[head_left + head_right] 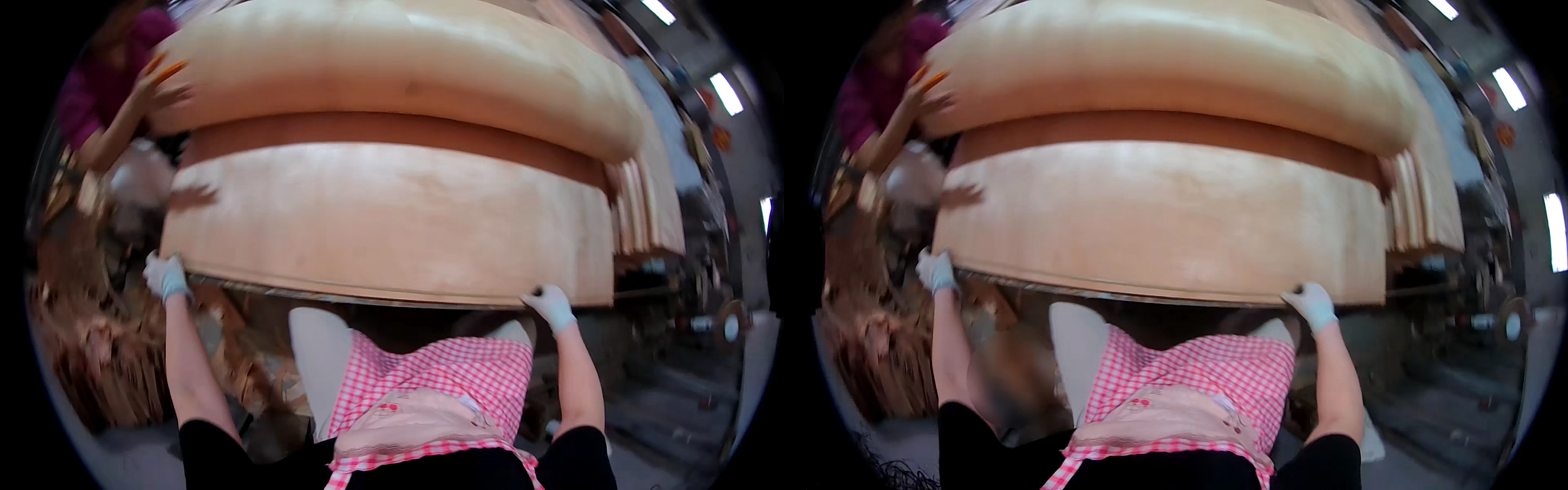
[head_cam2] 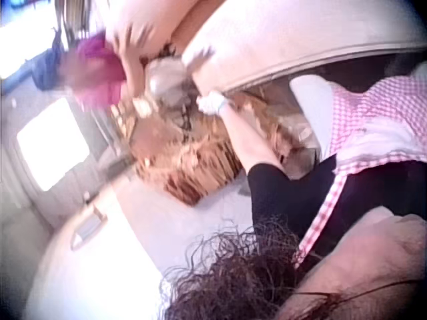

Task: The person separates and handles thin sheets of wood veneer on a large table with another individual, then walks to a workstation to place a circular cardboard piece onto a machine spindle.

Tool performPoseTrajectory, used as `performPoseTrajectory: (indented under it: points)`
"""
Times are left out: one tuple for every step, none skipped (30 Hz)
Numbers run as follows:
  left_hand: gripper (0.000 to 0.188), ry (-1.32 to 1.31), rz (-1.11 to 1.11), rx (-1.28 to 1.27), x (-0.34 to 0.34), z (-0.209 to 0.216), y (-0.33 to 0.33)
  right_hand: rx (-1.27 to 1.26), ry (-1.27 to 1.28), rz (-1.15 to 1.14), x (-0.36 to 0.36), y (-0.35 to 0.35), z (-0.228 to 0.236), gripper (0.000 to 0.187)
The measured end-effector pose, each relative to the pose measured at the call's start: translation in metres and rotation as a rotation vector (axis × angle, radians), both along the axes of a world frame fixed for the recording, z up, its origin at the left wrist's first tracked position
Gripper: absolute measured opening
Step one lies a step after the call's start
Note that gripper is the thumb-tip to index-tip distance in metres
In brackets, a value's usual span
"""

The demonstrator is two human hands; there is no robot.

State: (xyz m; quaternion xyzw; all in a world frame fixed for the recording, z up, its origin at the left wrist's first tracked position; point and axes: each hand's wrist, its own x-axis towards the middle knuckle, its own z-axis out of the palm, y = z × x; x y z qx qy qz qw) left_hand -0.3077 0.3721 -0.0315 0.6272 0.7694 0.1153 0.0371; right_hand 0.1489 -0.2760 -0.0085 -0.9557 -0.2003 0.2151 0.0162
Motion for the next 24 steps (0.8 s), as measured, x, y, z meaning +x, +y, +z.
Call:
performPoseTrajectory:
  points:
    - [0.064, 0.004, -0.006, 0.107, 0.006, 0.010, -0.014, 0.041, 0.043, 0.008, -0.002, 0.014, 0.004, 0.046]
    - [0.068, -0.057, -0.179, 0.343, 0.013, 0.000, -0.028, 0.027, 0.022, 0.034, 0.001, 0.020, -0.001, 0.052]
    - [0.069, -0.120, -0.300, 0.297, 0.058, -0.005, -0.069, 0.008, 0.078, 0.011, -0.001, 0.022, 0.003, 0.052]
    - [0.066, -0.194, -0.525, 0.225, 0.100, -0.015, -0.116, 0.003, 0.092, 0.009, -0.001, 0.022, 0.005, 0.052]
    - [0.064, -0.284, -0.741, 0.124, 0.140, -0.026, -0.163, -0.008, 0.115, 0.005, -0.001, 0.024, 0.007, 0.052]
    - [0.066, -0.021, -0.954, 0.138, 0.188, -0.030, -0.240, -0.027, 0.144, -0.013, -0.001, 0.019, 0.007, 0.052]
    - [0.067, -0.076, -1.180, -0.145, 0.238, 0.008, -0.309, -0.017, 0.133, -0.041, -0.002, 0.004, 0.005, 0.050]
    - [0.078, -0.130, -1.323, -0.112, 0.255, -0.012, -0.342, 0.005, 0.136, 0.016, -0.003, 0.027, 0.011, 0.049]
    - [0.090, -0.209, -1.403, -0.111, 0.279, -0.006, -0.387, 0.030, 0.121, -0.007, -0.004, 0.023, 0.007, 0.048]
    - [0.095, -0.215, -1.434, -0.220, 0.298, 0.001, -0.418, 0.041, 0.084, 0.001, -0.006, 0.020, -0.001, 0.047]
    - [0.096, -0.191, -1.466, -0.182, 0.310, -0.004, -0.434, 0.072, 0.070, 0.015, -0.008, 0.022, -0.002, 0.045]
    - [0.098, -0.138, -1.446, -0.218, 0.316, -0.006, -0.442, 0.109, 0.133, 0.013, -0.009, 0.022, 0.000, 0.042]
    - [0.099, -0.087, -1.434, -0.254, 0.322, -0.010, -0.448, 0.187, 0.137, 0.029, -0.005, 0.010, -0.005, 0.037]
    - [0.101, -0.112, -1.440, -0.266, 0.322, -0.015, -0.447, 0.204, 0.102, 0.042, 0.008, -0.013, -0.010, 0.035]
    - [0.102, -0.152, -1.444, -0.249, 0.321, -0.012, -0.445, 0.228, 0.077, 0.064, 0.018, -0.033, -0.016, 0.032]
    - [0.103, -0.131, -1.426, -0.243, 0.321, -0.009, -0.443, 0.204, 0.039, 0.018, 0.032, -0.057, -0.013, 0.030]
    - [0.103, -0.114, -1.409, -0.239, 0.323, -0.008, -0.444, 0.174, 0.001, -0.030, 0.051, -0.090, -0.007, 0.028]
    - [0.104, -0.097, -1.400, -0.250, 0.324, -0.007, -0.447, 0.162, -0.017, -0.060, 0.072, -0.125, -0.007, 0.027]
    - [0.105, -0.080, -1.392, -0.264, 0.327, -0.008, -0.450, 0.148, -0.033, -0.091, 0.092, -0.160, -0.007, 0.025]
    - [0.106, -0.049, -1.355, -0.275, 0.326, -0.008, -0.450, 0.091, -0.073, -0.118, 0.107, -0.182, -0.001, 0.025]
    - [0.106, -0.029, -1.337, -0.294, 0.325, -0.009, -0.449, 0.032, -0.111, -0.146, 0.118, -0.199, 0.004, 0.025]
    - [0.105, -0.023, -1.340, -0.271, 0.325, -0.010, -0.449, -0.024, -0.165, -0.177, 0.130, -0.214, 0.004, 0.023]
    - [0.104, -0.017, -1.342, -0.249, 0.325, -0.011, -0.449, -0.080, -0.218, -0.206, 0.137, -0.225, 0.001, 0.022]
    - [0.104, -0.038, -1.349, -0.235, 0.324, -0.011, -0.449, -0.041, -0.215, -0.269, 0.141, -0.228, -0.006, 0.022]
